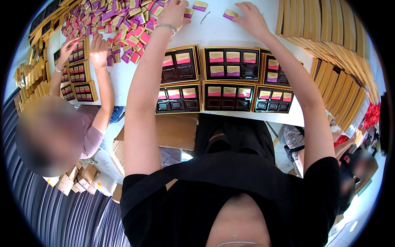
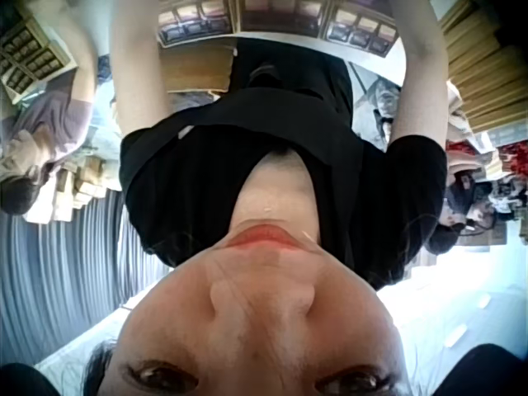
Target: The person places small colorful rectangular items into compartmentalized trays on a table, then covers them with clear plastic lids. The person stacks the completed trays and repeats the process with additional trays and items.
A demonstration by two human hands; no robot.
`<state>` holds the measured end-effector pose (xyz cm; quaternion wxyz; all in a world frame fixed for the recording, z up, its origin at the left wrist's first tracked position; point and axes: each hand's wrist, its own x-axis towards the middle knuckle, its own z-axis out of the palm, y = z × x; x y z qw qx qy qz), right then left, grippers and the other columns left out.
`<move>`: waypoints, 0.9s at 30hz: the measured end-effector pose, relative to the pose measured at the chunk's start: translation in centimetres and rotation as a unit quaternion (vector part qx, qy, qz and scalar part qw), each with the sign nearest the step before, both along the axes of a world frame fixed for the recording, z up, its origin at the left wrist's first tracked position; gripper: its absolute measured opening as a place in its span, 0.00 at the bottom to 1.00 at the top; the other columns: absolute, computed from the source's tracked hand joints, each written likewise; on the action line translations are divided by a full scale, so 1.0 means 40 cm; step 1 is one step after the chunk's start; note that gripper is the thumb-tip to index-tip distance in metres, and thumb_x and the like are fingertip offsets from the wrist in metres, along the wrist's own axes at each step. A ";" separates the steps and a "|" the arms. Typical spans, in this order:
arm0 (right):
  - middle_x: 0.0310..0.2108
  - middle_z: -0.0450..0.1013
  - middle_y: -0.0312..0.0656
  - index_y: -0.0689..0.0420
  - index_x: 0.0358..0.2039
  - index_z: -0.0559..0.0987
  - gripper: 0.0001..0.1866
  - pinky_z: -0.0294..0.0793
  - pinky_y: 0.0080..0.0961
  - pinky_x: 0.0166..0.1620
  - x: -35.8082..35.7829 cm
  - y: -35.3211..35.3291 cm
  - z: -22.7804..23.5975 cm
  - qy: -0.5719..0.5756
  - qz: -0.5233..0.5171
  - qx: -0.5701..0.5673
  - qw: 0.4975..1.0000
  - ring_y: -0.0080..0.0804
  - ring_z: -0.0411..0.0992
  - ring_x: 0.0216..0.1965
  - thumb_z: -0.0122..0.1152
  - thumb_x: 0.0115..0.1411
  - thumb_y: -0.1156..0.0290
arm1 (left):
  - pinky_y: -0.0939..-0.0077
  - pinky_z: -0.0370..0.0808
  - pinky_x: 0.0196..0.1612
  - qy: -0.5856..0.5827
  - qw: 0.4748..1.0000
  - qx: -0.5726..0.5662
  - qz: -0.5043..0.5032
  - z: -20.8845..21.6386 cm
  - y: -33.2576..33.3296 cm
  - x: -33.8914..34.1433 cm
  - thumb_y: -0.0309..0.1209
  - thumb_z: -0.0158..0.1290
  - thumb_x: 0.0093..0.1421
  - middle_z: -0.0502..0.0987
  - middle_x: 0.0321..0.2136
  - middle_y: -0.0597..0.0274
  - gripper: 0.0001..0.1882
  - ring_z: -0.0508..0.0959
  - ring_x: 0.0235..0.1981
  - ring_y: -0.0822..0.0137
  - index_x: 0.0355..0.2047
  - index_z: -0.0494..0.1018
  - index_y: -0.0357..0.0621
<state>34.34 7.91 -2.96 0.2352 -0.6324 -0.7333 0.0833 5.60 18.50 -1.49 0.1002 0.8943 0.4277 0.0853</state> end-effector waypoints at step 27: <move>0.62 0.65 0.37 0.61 0.52 0.76 0.25 0.59 0.46 0.63 -0.064 -0.502 0.226 -0.139 0.137 -0.049 0.980 0.39 0.60 0.65 0.62 0.51 0.72 | 0.70 0.77 0.39 -0.210 0.965 -0.114 0.111 0.175 -0.505 -0.219 0.25 0.66 0.45 0.78 0.38 0.60 0.18 0.79 0.38 0.60 0.39 0.79 0.43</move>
